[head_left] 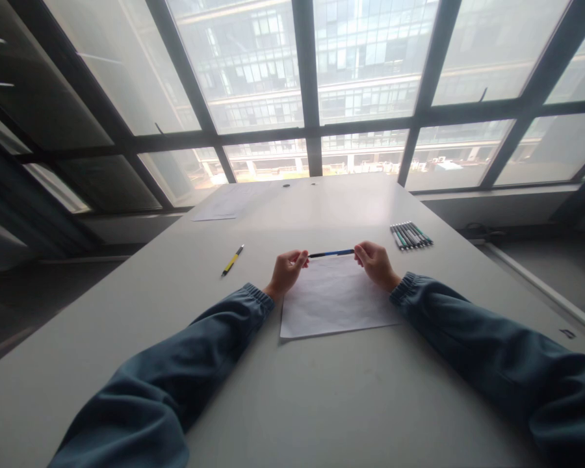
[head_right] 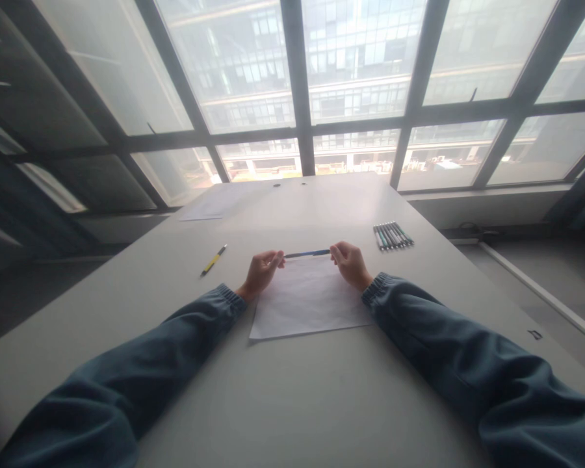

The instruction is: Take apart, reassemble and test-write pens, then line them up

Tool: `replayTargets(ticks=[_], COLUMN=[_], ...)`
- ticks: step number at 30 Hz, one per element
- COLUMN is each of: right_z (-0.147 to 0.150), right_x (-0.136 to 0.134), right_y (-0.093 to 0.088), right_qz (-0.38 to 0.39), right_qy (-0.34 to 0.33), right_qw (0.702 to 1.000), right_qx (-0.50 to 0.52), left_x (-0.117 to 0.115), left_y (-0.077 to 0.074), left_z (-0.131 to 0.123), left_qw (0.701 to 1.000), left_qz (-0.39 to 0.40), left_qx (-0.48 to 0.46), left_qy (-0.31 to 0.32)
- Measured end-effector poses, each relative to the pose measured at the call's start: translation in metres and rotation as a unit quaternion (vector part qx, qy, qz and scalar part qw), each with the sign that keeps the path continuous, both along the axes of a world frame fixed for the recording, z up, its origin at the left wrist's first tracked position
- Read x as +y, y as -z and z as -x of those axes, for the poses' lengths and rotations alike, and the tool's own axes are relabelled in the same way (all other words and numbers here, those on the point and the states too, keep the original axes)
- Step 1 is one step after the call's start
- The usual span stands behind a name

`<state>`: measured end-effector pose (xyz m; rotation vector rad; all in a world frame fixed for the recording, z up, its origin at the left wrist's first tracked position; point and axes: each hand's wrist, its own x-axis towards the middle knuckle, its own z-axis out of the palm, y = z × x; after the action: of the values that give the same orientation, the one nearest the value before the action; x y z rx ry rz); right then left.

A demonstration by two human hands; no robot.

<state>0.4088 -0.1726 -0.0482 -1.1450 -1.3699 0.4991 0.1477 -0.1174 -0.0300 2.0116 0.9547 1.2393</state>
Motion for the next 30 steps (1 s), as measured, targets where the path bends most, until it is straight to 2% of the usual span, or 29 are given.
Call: replayTargets(ticks=[30], right_z=[0.0014], right_x=[-0.0029], right_y=[-0.0043], right_qz=[-0.001], right_qy=[0.005], right_qw=[1.0], right_qx=[-0.021], left_x=[-0.0003], left_y=[0.0003], left_z=[-0.0002], left_qw=[1.0], left_qz=[0.004], left_qx=[0.007], left_qy=[0.001])
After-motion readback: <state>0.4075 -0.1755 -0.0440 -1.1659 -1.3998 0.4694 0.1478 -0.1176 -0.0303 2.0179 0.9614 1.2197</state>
